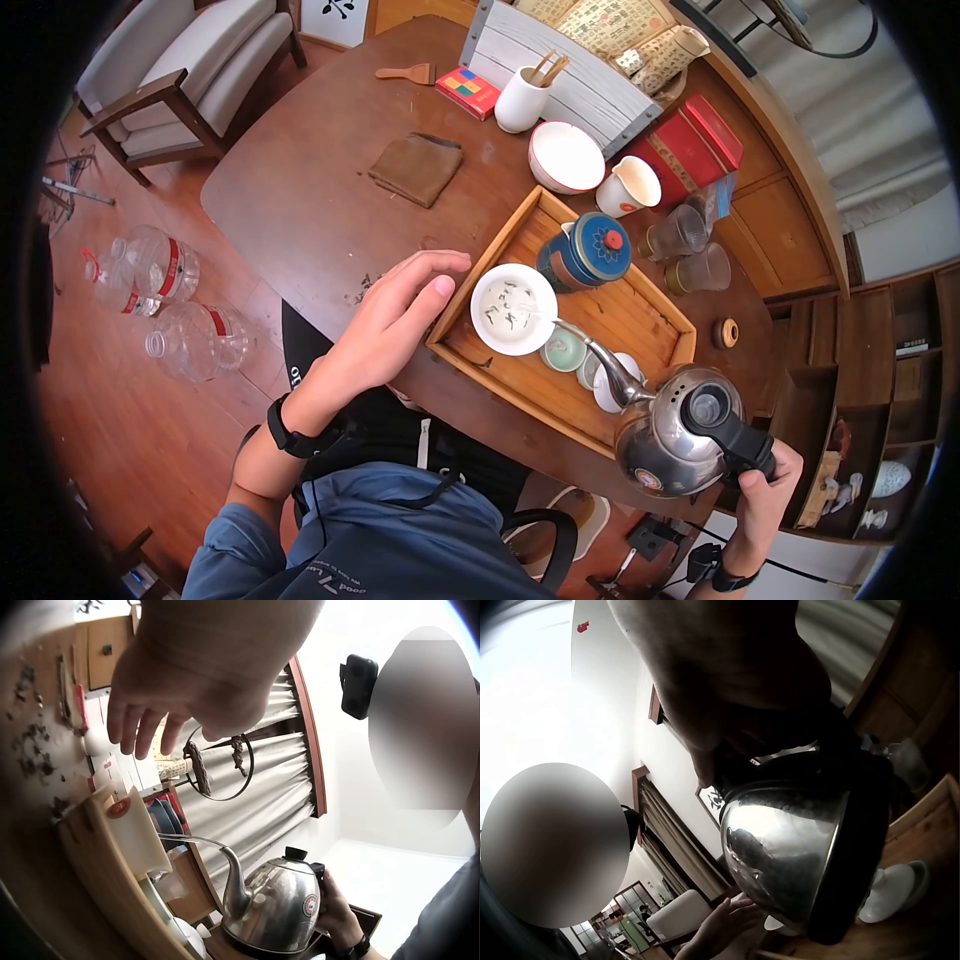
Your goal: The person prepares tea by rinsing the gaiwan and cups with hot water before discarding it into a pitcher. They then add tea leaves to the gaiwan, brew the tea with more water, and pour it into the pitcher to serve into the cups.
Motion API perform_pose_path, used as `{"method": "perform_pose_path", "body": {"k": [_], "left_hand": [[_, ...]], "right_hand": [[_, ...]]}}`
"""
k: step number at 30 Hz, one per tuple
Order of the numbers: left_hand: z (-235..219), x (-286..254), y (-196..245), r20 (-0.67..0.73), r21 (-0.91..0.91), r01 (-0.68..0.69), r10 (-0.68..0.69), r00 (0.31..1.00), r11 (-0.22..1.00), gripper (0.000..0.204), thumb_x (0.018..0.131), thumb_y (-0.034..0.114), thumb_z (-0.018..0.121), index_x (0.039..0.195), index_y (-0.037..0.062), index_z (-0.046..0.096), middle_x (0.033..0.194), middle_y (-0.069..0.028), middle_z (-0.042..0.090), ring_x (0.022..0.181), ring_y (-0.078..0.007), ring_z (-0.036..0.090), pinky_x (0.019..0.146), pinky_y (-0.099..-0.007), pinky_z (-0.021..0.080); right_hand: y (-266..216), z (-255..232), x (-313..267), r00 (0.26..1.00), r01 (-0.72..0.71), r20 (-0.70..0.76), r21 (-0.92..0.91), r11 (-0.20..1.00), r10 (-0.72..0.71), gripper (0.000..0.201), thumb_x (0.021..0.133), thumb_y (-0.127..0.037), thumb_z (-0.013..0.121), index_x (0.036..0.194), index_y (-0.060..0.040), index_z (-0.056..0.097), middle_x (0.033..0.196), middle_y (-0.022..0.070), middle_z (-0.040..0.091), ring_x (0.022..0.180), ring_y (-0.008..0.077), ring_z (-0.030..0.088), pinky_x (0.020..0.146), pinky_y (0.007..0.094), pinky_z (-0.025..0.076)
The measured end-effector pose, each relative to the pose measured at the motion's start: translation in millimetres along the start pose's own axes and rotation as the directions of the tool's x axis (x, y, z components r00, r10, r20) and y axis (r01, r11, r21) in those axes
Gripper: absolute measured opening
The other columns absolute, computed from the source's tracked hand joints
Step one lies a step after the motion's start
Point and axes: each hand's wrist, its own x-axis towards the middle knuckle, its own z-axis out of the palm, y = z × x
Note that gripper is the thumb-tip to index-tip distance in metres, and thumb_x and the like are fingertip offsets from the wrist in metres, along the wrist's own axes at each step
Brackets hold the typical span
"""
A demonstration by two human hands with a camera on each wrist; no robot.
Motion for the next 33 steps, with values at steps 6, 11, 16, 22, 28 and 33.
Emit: {"method": "perform_pose_path", "body": {"k": [6,11,16,22,28,33], "left_hand": [[0.4,0.5,2.3,0.008,0.008,-0.004,0.004,1.0,1.0,0.04,0.114,0.029,0.049,0.136,-0.0009,0.064,0.138,-0.0174,0.067,0.133,-0.0312,0.062,0.113,-0.0392,0.045],[-0.9,-0.9,5.9,0.013,0.008,0.007,-0.007,1.0,1.0,0.041,0.114,0.028,0.048,0.138,-0.0012,0.063,0.139,-0.017,0.067,0.132,-0.0294,0.062,0.112,-0.0386,0.046],[-0.8,-1.9,6.4,-0.045,-0.03,-0.033,0.032,0.998,0.999,0.038,0.112,0.028,0.051,0.131,-0.0016,0.065,0.131,-0.0197,0.069,0.128,-0.0342,0.064,0.11,-0.0407,0.048],[-2.4,-1.7,10.1,-0.01,-0.015,-0.008,0.008,1.0,1.0,0.042,0.113,0.03,0.049,0.134,-0.0027,0.064,0.141,-0.0183,0.067,0.135,-0.0306,0.061,0.115,-0.0392,0.043],[1.6,2.8,17.4,0.049,0.014,0.003,-0.004,0.999,1.0,0.045,0.114,0.031,0.048,0.138,-0.0036,0.063,0.145,-0.0185,0.065,0.139,-0.0283,0.057,0.118,-0.0392,0.04],[16.0,13.2,16.8,0.101,0.021,-0.018,0.016,0.995,1.0,0.043,0.113,0.029,0.05,0.138,-0.0041,0.062,0.147,-0.0187,0.062,0.139,-0.0284,0.056,0.118,-0.0398,0.04]], "right_hand": [[-1.2,1.0,-1.3,1.0,-0.004,0.006,0.016,1.0,0.004,0.079,0.075,-0.064,0.093,0.102,0.007,0.074,0.091,0.0026,0.073,0.081,0.009,0.064,0.073,0.0242,0.05],[15.6,0.2,-2.1,0.998,0.014,0.051,0.133,0.991,-0.021,0.079,0.082,-0.065,0.087,0.117,0.0035,0.068,0.105,0.0023,0.071,0.09,0.0085,0.066,0.079,0.0232,0.051],[41.3,0.6,-6.1,0.998,0.052,-0.047,0.249,0.967,-0.041,0.081,0.081,-0.067,0.087,0.122,-0.0012,0.063,0.089,-0.0056,0.059,0.07,0.0011,0.049,0.061,0.0191,0.037],[71.0,3.0,-16.4,0.967,0.155,-0.253,0.483,0.862,-0.032,0.071,0.085,-0.066,0.084,0.117,-0.0048,0.065,0.071,-0.0121,0.044,0.054,-0.0019,0.032,0.048,0.0187,0.023],[99.6,-33.0,-49.2,0.903,0.247,-0.427,0.595,0.765,0.04,0.045,0.109,-0.054,0.061,0.086,-0.0168,0.05,0.069,-0.0103,0.033,0.055,0.0001,0.028,0.05,0.0187,0.024],[110.9,-41.4,-67.7,0.762,0.282,-0.623,0.564,0.776,0.176,0.056,0.113,-0.061,0.045,0.079,-0.0159,0.047,0.061,-0.0083,0.034,0.049,0.0026,0.028,0.048,0.0221,0.023]]}}
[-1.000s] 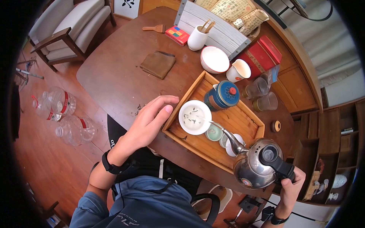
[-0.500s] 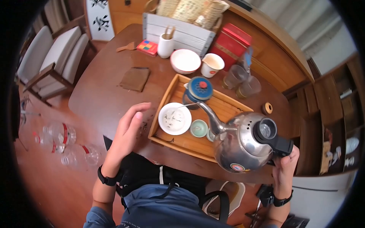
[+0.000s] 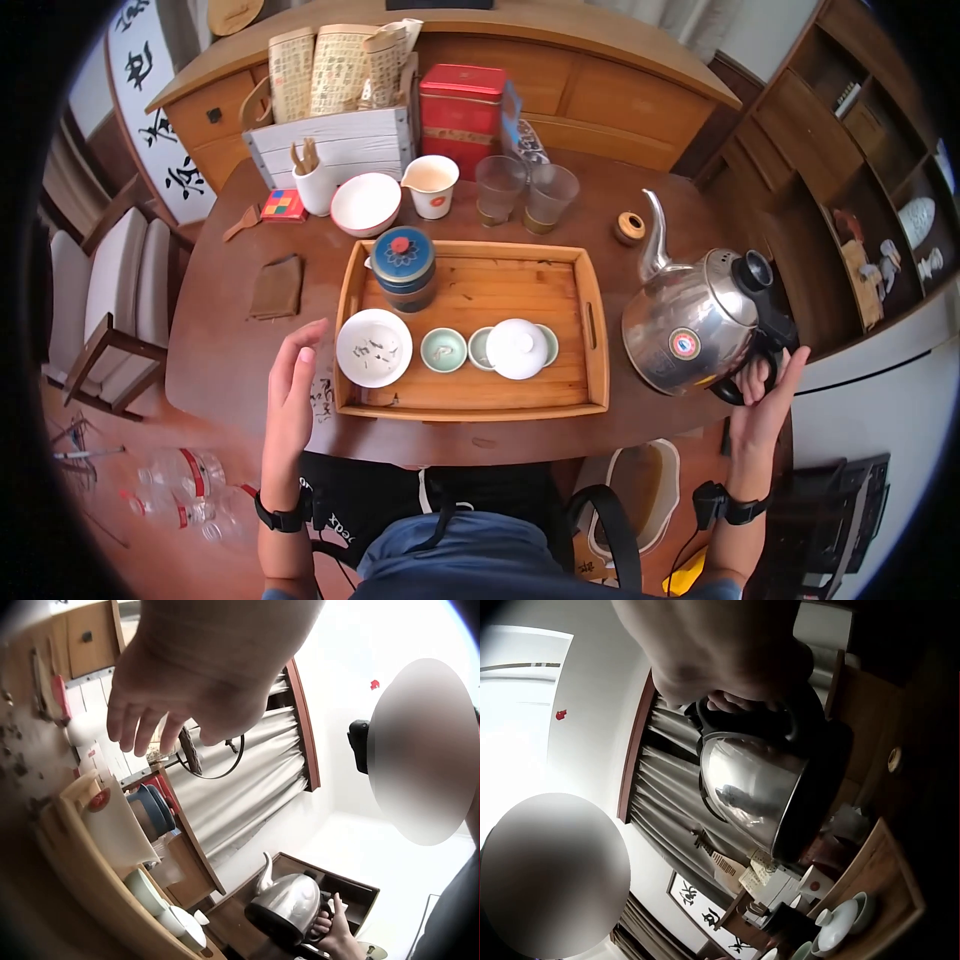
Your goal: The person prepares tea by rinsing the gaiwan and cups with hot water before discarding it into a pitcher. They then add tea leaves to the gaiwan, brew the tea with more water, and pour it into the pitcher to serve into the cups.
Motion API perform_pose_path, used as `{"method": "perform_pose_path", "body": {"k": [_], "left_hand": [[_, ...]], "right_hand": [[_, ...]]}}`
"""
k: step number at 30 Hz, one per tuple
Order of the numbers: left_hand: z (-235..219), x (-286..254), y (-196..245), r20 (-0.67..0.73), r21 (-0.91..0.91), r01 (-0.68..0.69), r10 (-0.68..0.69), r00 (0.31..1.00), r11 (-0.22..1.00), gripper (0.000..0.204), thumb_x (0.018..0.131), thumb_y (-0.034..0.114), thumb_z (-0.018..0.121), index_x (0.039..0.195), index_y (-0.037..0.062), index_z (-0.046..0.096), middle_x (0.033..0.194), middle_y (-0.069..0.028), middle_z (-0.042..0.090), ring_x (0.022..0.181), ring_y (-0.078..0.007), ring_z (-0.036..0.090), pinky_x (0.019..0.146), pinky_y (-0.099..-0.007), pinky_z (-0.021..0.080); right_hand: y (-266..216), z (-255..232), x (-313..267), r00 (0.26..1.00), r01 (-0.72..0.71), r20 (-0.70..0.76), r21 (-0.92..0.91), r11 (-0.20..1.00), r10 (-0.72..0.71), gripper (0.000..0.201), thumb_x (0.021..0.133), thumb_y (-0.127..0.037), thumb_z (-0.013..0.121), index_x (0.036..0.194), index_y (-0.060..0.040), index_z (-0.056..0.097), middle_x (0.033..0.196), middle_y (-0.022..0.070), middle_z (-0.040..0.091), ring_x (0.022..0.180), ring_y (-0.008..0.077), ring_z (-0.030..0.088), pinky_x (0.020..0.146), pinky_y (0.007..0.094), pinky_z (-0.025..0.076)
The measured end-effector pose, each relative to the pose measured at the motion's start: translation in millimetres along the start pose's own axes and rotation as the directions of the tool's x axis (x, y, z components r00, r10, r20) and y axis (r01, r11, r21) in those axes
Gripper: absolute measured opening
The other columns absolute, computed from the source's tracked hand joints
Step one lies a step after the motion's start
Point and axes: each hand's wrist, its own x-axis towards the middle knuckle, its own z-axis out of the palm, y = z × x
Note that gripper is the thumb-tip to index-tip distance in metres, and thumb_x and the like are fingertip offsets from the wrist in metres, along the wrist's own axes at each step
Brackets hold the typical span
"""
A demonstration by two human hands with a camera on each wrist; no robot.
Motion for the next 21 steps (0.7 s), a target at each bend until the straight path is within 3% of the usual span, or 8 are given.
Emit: {"method": "perform_pose_path", "body": {"k": [4,10,17,20,21], "left_hand": [[7.0,6.3,-4.9,0.02,0.012,-0.001,0.0,1.0,1.0,0.041,0.113,0.027,0.052,0.138,-0.0044,0.061,0.147,-0.0186,0.062,0.138,-0.0284,0.056,0.117,-0.0399,0.042],[9.2,11.1,-4.8,0.056,0.058,-0.001,-0.002,0.998,0.998,0.041,0.113,0.027,0.053,0.138,-0.0044,0.061,0.146,-0.0191,0.062,0.138,-0.0283,0.056,0.117,-0.0402,0.042],[10.4,16.6,-5.9,0.085,0.09,-0.008,0.0,0.996,0.996,0.043,0.113,0.029,0.052,0.139,-0.004,0.061,0.148,-0.0191,0.061,0.139,-0.029,0.055,0.119,-0.0405,0.04],[12.6,19.8,-0.4,0.094,0.071,0.011,-0.018,0.995,0.997,0.043,0.113,0.029,0.052,0.14,-0.0039,0.06,0.149,-0.0191,0.06,0.14,-0.0291,0.055,0.119,-0.0403,0.04],[12.0,20.7,0.7,0.09,0.068,0.021,-0.027,0.996,0.997,0.043,0.113,0.029,0.052,0.14,-0.0039,0.06,0.149,-0.019,0.06,0.14,-0.0291,0.055,0.119,-0.0401,0.039]], "right_hand": [[41.5,-49.1,5.4,0.996,0.035,-0.079,-0.205,0.978,-0.052,0.056,0.115,-0.054,0.044,0.076,-0.0144,0.048,0.056,-0.0076,0.035,0.048,0.0048,0.029,0.049,0.0245,0.023],[93.0,-55.4,0.0,0.954,0.012,-0.287,-0.261,0.965,-0.089,0.054,0.115,-0.042,0.052,0.07,-0.0145,0.047,0.056,-0.0069,0.043,0.047,0.004,0.033,0.046,0.0249,0.022],[132.8,-64.5,-11.4,0.962,0.095,-0.237,-0.18,0.979,-0.137,0.055,0.116,-0.041,0.05,0.068,-0.015,0.042,0.054,-0.0061,0.039,0.047,0.005,0.032,0.048,0.0253,0.023],[140.4,-62.7,-19.2,0.953,0.079,-0.279,-0.14,0.987,-0.116,0.055,0.116,-0.041,0.05,0.068,-0.0149,0.041,0.054,-0.0057,0.039,0.048,0.0052,0.033,0.049,0.0252,0.024],[148.2,-70.7,-20.6,0.959,0.109,-0.244,-0.14,0.984,-0.141,0.053,0.116,-0.044,0.048,0.074,-0.0125,0.048,0.057,-0.0062,0.039,0.047,0.0049,0.032,0.047,0.0257,0.025]]}}
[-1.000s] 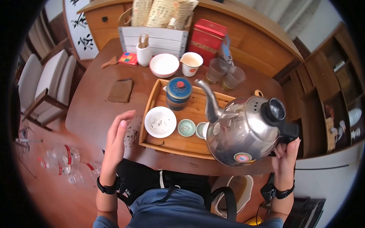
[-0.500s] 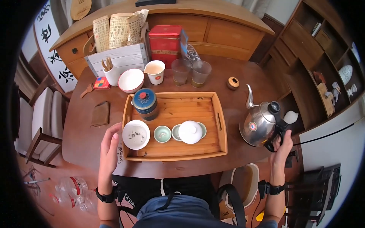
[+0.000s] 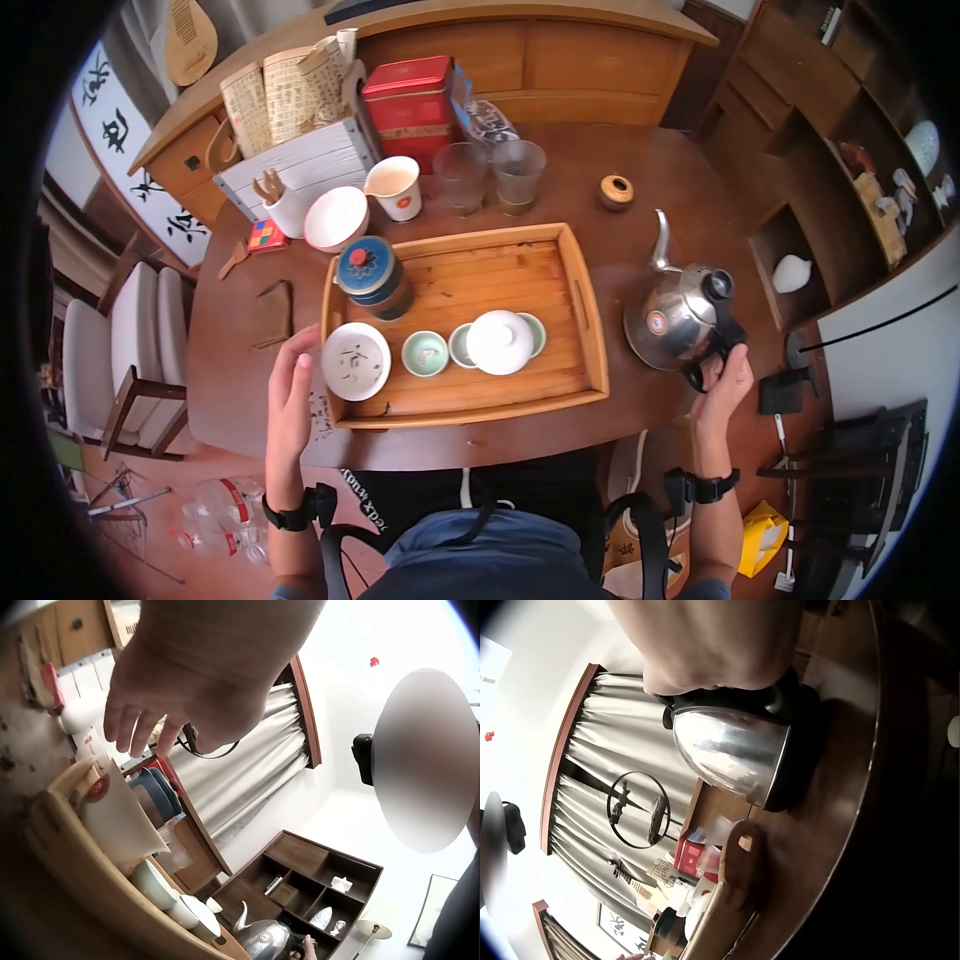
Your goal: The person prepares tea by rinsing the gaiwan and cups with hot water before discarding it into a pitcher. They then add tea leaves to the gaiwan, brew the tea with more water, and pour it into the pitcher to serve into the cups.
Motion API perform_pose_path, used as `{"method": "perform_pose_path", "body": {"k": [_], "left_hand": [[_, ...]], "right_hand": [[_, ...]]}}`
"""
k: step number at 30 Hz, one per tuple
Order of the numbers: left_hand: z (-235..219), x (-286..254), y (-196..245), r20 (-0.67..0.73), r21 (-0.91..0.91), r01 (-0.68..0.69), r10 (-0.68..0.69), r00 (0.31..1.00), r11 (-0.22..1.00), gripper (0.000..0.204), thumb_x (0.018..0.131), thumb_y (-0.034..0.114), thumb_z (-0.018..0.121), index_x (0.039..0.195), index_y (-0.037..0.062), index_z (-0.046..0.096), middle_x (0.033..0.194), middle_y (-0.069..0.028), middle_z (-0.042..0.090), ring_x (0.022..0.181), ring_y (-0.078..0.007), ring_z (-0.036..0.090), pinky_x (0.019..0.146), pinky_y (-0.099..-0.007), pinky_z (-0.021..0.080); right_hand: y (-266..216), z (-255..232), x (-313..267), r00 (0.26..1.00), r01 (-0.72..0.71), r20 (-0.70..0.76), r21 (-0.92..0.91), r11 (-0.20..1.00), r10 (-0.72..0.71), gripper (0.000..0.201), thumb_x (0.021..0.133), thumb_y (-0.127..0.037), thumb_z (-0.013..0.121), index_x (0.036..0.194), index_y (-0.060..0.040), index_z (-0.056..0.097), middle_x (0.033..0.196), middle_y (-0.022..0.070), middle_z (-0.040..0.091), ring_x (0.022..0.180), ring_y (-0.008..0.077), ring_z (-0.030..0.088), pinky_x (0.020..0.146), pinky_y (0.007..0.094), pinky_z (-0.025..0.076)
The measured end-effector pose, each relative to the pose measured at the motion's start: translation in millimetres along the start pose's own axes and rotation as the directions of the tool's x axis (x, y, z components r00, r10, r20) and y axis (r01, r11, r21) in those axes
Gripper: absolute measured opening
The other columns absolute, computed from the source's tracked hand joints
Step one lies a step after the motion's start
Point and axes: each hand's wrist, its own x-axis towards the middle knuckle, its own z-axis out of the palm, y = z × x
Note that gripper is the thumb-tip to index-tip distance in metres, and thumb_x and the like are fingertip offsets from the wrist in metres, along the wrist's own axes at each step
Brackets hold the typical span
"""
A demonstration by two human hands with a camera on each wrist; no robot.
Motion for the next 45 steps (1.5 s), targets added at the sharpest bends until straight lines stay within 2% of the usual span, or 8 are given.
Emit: {"method": "perform_pose_path", "body": {"k": [3,7,12,16,21,28,37,45], "left_hand": [[-4.4,7.5,-3.8,0.026,0.079,-0.072,0.07,0.997,0.994,0.039,0.113,0.024,0.052,0.141,-0.0035,0.06,0.149,-0.0192,0.06,0.14,-0.0282,0.055,0.118,-0.0394,0.04],[-6.6,15.4,-2.2,0.022,0.099,-0.098,0.096,0.995,0.99,0.038,0.113,0.025,0.055,0.139,-0.0014,0.061,0.147,-0.0185,0.062,0.137,-0.0286,0.058,0.116,-0.0407,0.044],[-9.8,21.2,-2.4,0.021,0.124,-0.095,0.093,0.995,0.988,0.038,0.112,0.025,0.055,0.14,0.0,0.061,0.147,-0.018,0.062,0.136,-0.0313,0.059,0.115,-0.0419,0.046],[-6.3,24.2,-4.9,0.003,0.117,-0.101,0.101,0.995,0.988,0.033,0.11,0.02,0.058,0.137,0.0009,0.063,0.142,-0.0181,0.065,0.133,-0.0325,0.062,0.112,-0.0424,0.048],[-5.0,21.4,-5.2,0.019,0.32,-0.196,0.2,0.98,0.927,0.024,0.103,0.009,0.065,0.125,0.0011,0.068,0.134,-0.0162,0.069,0.126,-0.0323,0.065,0.107,-0.0398,0.05],[-9.9,8.4,-4.4,-0.004,0.377,-0.203,0.221,0.975,0.903,0.022,0.1,0.011,0.069,0.12,0.0028,0.069,0.127,-0.0153,0.071,0.119,-0.0368,0.066,0.103,-0.0435,0.051],[-21.5,2.5,-7.3,-0.033,0.331,-0.175,0.197,0.98,0.927,0.025,0.098,0.009,0.068,0.122,0.0009,0.069,0.129,-0.0164,0.072,0.125,-0.0351,0.066,0.109,-0.0419,0.049],[-26.8,-2.4,-13.9,-0.046,0.304,-0.171,0.194,0.98,0.937,0.026,0.101,0.008,0.065,0.125,0.0015,0.069,0.131,-0.0166,0.071,0.125,-0.0349,0.065,0.109,-0.0416,0.049]], "right_hand": [[1.3,1.9,-4.9,0.986,-0.079,-0.148,-0.029,0.996,0.073,0.052,0.117,-0.042,0.047,0.074,-0.0125,0.046,0.059,-0.0067,0.039,0.049,0.0049,0.033,0.049,0.0256,0.026],[4.2,-35.0,-2.3,0.994,-0.099,0.031,-0.167,0.981,0.105,0.041,0.118,-0.035,0.046,0.088,-0.0081,0.058,0.076,-0.002,0.053,0.069,0.0084,0.049,0.067,0.0271,0.042],[-32.2,-26.4,-17.1,0.903,0.296,-0.063,-0.626,0.721,-0.426,0.018,0.109,-0.011,0.06,0.124,-0.0015,0.057,0.131,0.01,0.057,0.122,0.0215,0.053,0.108,0.0354,0.042],[-63.1,20.7,-38.4,0.797,0.603,0.276,-0.413,0.683,-0.537,0.027,0.1,0.0,0.059,0.126,-0.0027,0.053,0.141,0.0162,0.052,0.131,0.0288,0.051,0.115,0.0443,0.039],[-96.3,107.6,-58.9,0.725,0.587,0.647,-0.398,0.705,-0.239,0.026,0.087,0.0,0.072,0.111,-0.0031,0.062,0.131,0.0165,0.059,0.123,0.035,0.057,0.111,0.0444,0.042],[-80.8,195.1,-63.2,0.416,0.731,0.907,-0.291,0.617,-0.066,0.042,0.087,-0.015,0.081,0.126,-0.0036,0.069,0.126,0.0136,0.061,0.111,0.0342,0.06,0.097,0.0453,0.047],[-71.7,217.8,-58.4,0.361,0.71,0.924,-0.359,0.605,0.125,0.025,0.091,-0.019,0.079,0.108,-0.0018,0.072,0.098,0.0137,0.065,0.098,0.035,0.061,0.088,0.0466,0.049],[-108.7,250.6,-72.4,0.326,0.739,0.945,-0.266,0.619,0.018,0.024,0.09,-0.017,0.079,0.107,-0.0025,0.069,0.095,0.0131,0.065,0.095,0.0354,0.063,0.086,0.0466,0.05]]}}
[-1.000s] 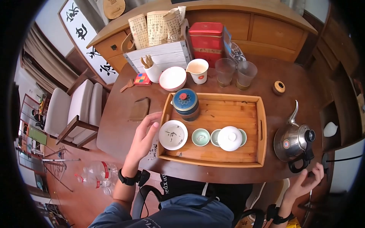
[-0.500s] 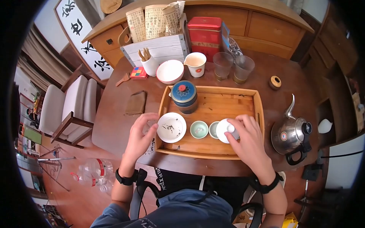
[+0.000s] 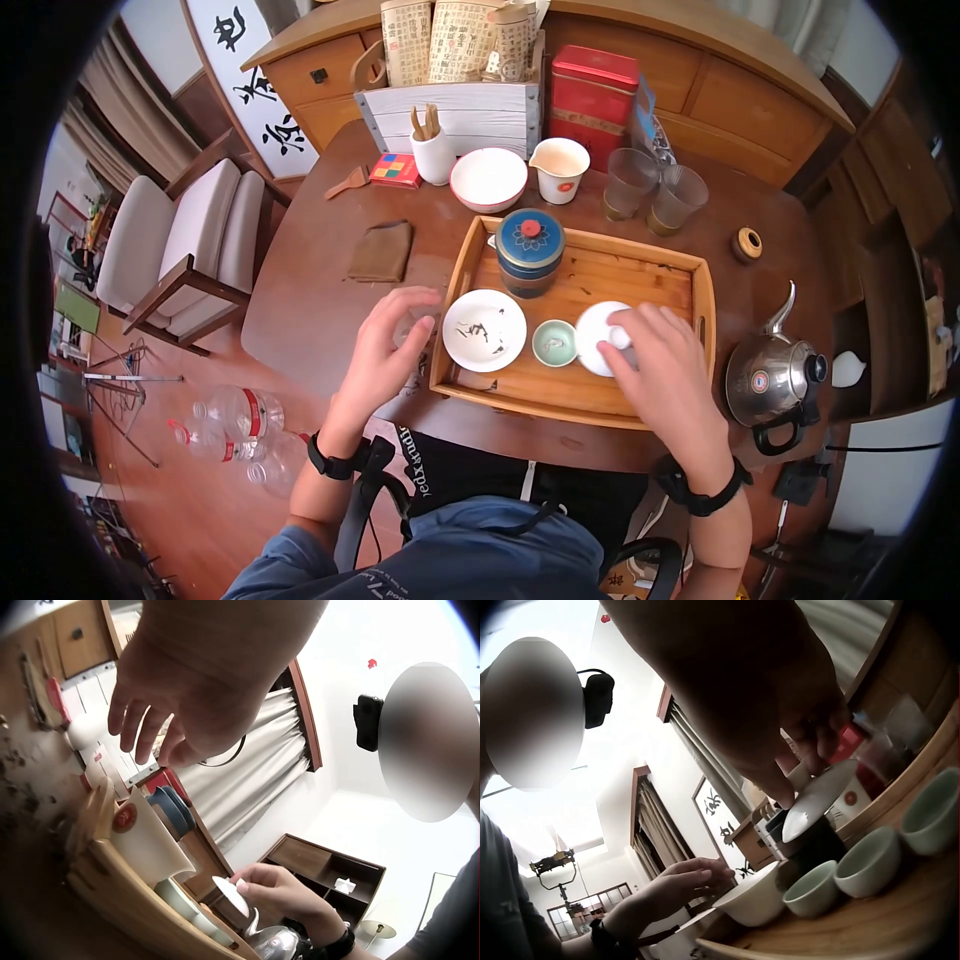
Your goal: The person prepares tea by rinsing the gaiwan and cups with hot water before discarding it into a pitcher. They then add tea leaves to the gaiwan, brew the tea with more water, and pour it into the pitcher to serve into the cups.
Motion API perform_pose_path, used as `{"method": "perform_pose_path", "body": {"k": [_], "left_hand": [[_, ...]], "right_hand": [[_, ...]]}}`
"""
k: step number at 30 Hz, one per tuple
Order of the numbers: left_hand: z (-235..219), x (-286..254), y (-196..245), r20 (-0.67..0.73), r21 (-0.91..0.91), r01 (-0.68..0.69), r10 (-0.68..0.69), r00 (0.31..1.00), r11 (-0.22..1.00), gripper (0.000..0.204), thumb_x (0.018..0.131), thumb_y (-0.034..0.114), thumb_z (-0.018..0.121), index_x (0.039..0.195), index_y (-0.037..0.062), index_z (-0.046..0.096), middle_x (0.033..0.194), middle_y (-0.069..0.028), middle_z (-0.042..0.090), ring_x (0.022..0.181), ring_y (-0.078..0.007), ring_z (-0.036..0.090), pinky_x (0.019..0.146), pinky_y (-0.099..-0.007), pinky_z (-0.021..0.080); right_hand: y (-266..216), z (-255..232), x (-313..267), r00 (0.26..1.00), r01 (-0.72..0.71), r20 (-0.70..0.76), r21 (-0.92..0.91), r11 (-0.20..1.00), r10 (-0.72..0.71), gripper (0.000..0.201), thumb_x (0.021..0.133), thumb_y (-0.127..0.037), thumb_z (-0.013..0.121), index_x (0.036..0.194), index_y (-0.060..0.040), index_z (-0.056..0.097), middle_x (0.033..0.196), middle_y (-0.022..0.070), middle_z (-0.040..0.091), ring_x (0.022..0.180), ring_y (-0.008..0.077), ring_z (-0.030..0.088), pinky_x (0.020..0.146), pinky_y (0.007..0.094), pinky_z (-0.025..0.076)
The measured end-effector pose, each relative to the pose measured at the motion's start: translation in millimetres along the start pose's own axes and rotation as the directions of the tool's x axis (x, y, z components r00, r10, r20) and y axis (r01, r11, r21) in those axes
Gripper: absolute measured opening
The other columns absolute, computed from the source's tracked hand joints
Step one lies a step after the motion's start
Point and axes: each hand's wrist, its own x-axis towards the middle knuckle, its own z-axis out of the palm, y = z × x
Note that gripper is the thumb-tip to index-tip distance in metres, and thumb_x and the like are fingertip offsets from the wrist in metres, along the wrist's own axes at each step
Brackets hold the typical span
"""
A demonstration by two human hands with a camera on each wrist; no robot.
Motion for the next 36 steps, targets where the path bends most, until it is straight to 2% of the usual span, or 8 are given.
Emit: {"method": "perform_pose_path", "body": {"k": [4,12,21,25,28,32,33,36], "left_hand": [[-2.8,-3.0,2.5,-0.011,-0.023,0.012,-0.012,1.0,1.0,0.026,0.101,0.007,0.063,0.126,0.0012,0.069,0.132,-0.0169,0.07,0.125,-0.035,0.065,0.109,-0.0414,0.049],[-14.9,-10.9,9.7,-0.037,-0.067,0.022,-0.025,0.999,0.997,0.027,0.101,0.006,0.064,0.126,0.0011,0.07,0.131,-0.0177,0.07,0.126,-0.0353,0.065,0.11,-0.0413,0.048],[-11.3,-9.2,5.8,-0.041,-0.06,-0.019,0.016,0.999,0.998,0.025,0.101,0.008,0.064,0.124,0.0025,0.068,0.129,-0.0142,0.07,0.119,-0.0363,0.065,0.1,-0.0431,0.053],[-9.5,-8.0,4.9,-0.024,-0.074,-0.022,0.02,1.0,0.997,0.025,0.101,0.01,0.065,0.124,0.0022,0.068,0.129,-0.0149,0.07,0.121,-0.037,0.064,0.103,-0.0441,0.051],[-10.9,-8.0,7.2,-0.013,-0.073,0.009,-0.01,1.0,0.997,0.027,0.1,0.008,0.066,0.126,0.0009,0.069,0.131,-0.0167,0.07,0.126,-0.0346,0.065,0.109,-0.0411,0.049],[-9.9,-9.2,8.4,-0.005,-0.076,0.009,-0.01,1.0,0.997,0.027,0.1,0.008,0.066,0.126,0.0007,0.069,0.132,-0.0167,0.07,0.126,-0.0347,0.065,0.109,-0.0407,0.049],[-10.2,-9.2,8.5,-0.004,-0.078,0.005,-0.006,1.0,0.997,0.027,0.1,0.008,0.066,0.126,0.0006,0.069,0.132,-0.0166,0.07,0.126,-0.0346,0.065,0.109,-0.0405,0.048],[-11.1,-9.6,9.5,-0.012,-0.088,0.008,-0.009,1.0,0.996,0.027,0.1,0.009,0.066,0.125,0.0003,0.068,0.132,-0.0162,0.07,0.126,-0.0335,0.065,0.11,-0.04,0.048]], "right_hand": [[-32.7,23.3,28.3,0.986,0.167,-0.008,0.074,0.983,-0.167,0.023,0.091,-0.017,0.078,0.107,-0.0042,0.069,0.097,0.013,0.065,0.096,0.0349,0.064,0.085,0.0466,0.05],[-61.3,78.1,64.0,0.947,0.302,0.086,0.095,0.949,-0.31,0.023,0.094,-0.022,0.075,0.109,-0.0048,0.07,0.099,0.012,0.065,0.098,0.0333,0.064,0.087,0.0456,0.051],[-58.3,79.5,62.2,0.948,0.296,0.091,0.093,0.951,-0.304,0.029,0.095,-0.027,0.076,0.112,-0.0054,0.07,0.1,0.013,0.064,0.098,0.036,0.064,0.087,0.0474,0.053],[-54.7,52.0,77.7,0.991,0.087,0.082,0.161,0.983,-0.102,0.033,0.093,-0.031,0.078,0.112,-0.0054,0.069,0.106,0.0141,0.061,0.103,0.0357,0.063,0.087,0.0469,0.052],[-39.0,39.6,95.7,0.978,0.119,-0.18,0.048,0.992,-0.108,0.034,0.091,-0.029,0.08,0.11,-0.0034,0.068,0.107,0.0139,0.061,0.106,0.0353,0.062,0.088,0.0476,0.051],[-21.0,35.9,114.0,0.968,0.208,-0.134,-0.044,0.977,-0.212,0.06,0.079,-0.03,0.089,0.127,-0.0015,0.068,0.128,0.0146,0.064,0.123,0.037,0.061,0.103,0.0462,0.051],[-17.9,35.4,116.5,0.986,0.163,-0.021,-0.072,0.984,-0.165,0.073,0.076,-0.031,0.09,0.138,-0.0024,0.064,0.141,0.0154,0.062,0.129,0.0366,0.06,0.11,0.0457,0.049],[-17.1,30.7,130.1,0.971,0.075,0.224,0.059,0.995,-0.087,0.078,0.077,-0.029,0.089,0.145,-0.0048,0.059,0.133,0.0172,0.064,0.129,0.0372,0.06,0.11,0.0458,0.049]]}}
